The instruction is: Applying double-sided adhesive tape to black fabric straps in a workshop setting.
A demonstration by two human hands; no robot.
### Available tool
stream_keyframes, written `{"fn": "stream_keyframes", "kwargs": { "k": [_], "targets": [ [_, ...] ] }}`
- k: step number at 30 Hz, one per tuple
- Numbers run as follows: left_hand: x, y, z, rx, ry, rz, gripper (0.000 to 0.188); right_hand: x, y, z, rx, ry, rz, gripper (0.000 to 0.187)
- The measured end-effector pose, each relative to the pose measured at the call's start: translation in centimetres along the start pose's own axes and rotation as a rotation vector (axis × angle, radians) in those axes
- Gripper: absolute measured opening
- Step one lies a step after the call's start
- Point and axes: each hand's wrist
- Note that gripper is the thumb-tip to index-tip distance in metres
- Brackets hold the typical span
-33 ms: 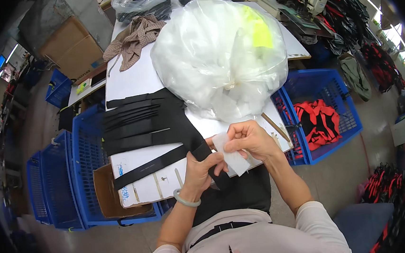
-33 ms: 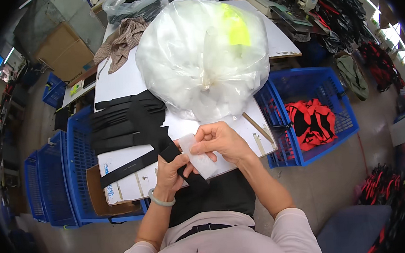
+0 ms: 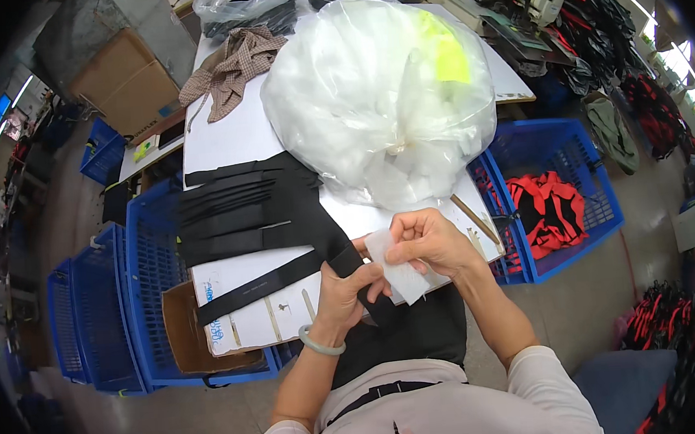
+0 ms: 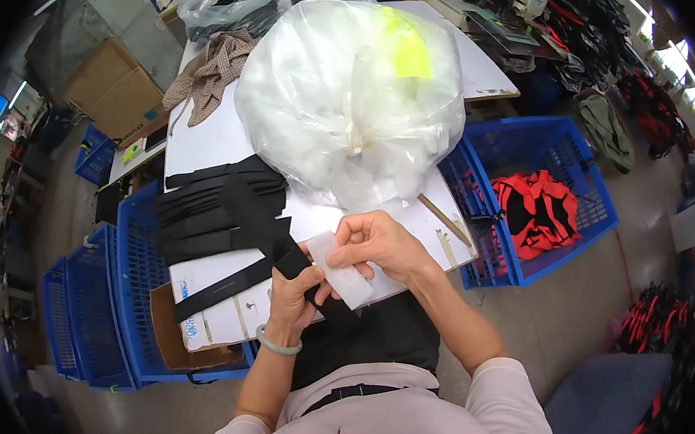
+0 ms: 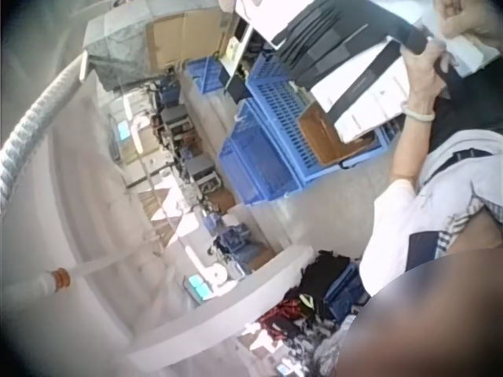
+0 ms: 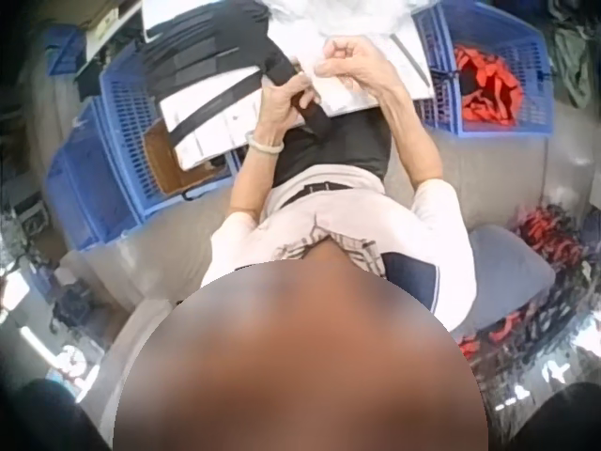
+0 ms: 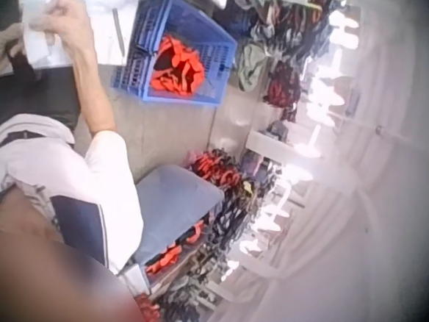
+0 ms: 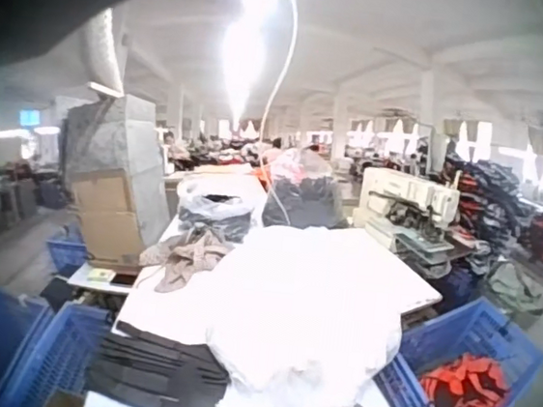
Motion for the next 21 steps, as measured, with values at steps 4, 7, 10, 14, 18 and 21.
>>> {"fn": "stream_keyframes", "kwargs": {
  "k": [4, 7, 10, 14, 18, 21],
  "targets": [
    [1.1, 0.9, 0.0, 0.048, 0.055, -0.004, 0.039, -0.8, -0.7, 1.2, -0.072, 0.002, -0.006, 0.023],
    [1.0, 0.7, 0.1, 0.084, 0.081, -0.009, 0.040, -0.9, -0.5, 1.0, -0.061, 0.162, 0.070, 0.020],
    [1.1, 1.0, 0.5, 0.050, 0.058, 0.002, 0.029, -1.4, -0.1, 1.1, 0.008, 0.305, 0.077, 0.023],
    [1.7, 1.3, 0.9, -0.065, 0.042, 0.117, 0.023, -2.5, 0.4, 1.3, 0.269, 0.467, -0.067, 0.043],
    [1.9, 1.4, 0.3, -0.100, 0.057, 0.128, 0.022, -3.7, 0.4, 2.1, 0.255, 0.647, 0.058, 0.039],
    [2.0, 1.2, 0.3, -0.155, 0.031, 0.172, 0.021, -3.8, 0.0, 2.1, 0.196, 0.666, 0.098, 0.029]
  ]
}}
Point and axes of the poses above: each hand's wrist, its own y-axis away from the middle knuckle, its own x-axis out of the back of the hand, z = x × y
